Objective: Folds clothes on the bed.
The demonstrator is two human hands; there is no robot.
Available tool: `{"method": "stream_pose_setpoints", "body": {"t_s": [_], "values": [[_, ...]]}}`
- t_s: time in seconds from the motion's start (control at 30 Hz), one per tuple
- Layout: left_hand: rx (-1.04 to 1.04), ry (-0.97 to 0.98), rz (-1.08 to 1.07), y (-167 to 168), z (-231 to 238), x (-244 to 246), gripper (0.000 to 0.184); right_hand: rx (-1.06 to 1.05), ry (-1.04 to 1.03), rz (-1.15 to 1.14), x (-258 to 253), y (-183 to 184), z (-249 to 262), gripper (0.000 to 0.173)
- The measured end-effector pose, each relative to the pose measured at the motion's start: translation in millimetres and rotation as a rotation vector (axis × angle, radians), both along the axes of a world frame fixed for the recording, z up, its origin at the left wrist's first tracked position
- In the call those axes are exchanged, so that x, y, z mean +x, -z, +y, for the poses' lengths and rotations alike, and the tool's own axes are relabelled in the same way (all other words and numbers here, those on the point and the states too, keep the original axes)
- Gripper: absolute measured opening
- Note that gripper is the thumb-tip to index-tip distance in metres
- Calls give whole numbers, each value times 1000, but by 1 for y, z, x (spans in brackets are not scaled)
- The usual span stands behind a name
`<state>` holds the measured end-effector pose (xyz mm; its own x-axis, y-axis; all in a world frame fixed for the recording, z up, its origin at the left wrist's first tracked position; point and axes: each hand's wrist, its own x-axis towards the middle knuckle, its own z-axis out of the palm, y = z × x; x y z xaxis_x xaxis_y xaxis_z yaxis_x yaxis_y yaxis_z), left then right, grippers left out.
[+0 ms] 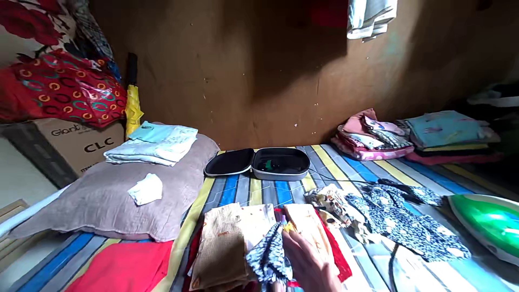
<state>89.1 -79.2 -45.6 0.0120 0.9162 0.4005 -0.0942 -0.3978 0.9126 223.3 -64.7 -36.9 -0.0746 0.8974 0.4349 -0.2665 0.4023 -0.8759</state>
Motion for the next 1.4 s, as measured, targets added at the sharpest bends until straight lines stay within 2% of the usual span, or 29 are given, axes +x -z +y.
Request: {"method": "stream_pose_setpoints", "body": {"t_s": [0.07,0.13,0.23,0.3,0.37,0.47,0.53,0.6,0.67,0.77,0.87,0.93,1.03,1.1,1.23,1.4], "values": [[0,34,306,-16,4,-8,49,-273,-112,428,-23,-4,1,74],[46,76,520,-14,16,-16,67,-441,-182,716,-41,-9,4,69],[33,37,552,-15,22,-28,71,-485,-195,885,-63,-6,7,46],[4,40,515,-18,22,-37,74,-494,-162,861,-72,-6,8,35],[-2,45,505,-19,22,-43,75,-562,-118,888,-78,-10,7,37],[27,46,474,-16,20,-48,54,-604,-135,956,-77,-7,7,47],[5,95,325,-11,23,-53,48,-664,-93,973,-72,-8,4,49],[-97,179,136,-4,28,-61,49,-758,-8,951,-66,-14,2,48],[-154,234,123,-5,27,-60,55,-744,36,810,-67,-15,0,43],[-146,193,159,-7,17,-45,76,-539,79,459,-79,-8,-2,40],[-212,61,73,-3,15,-31,48,-411,140,227,-86,1,-1,43],[-332,-15,-41,-2,12,-29,31,-498,106,255,-80,-1,0,41],[-499,-48,-265,-10,16,-42,23,-668,18,413,-58,-3,5,42],[-512,-11,-323,-13,21,-57,24,-777,-40,523,-40,-3,10,45],[-487,-7,-254,-20,31,-71,27,-854,-144,695,-13,-1,16,49],[-436,-25,-95,-35,23,-51,22,-821,-132,729,-14,-13,14,50]]}}
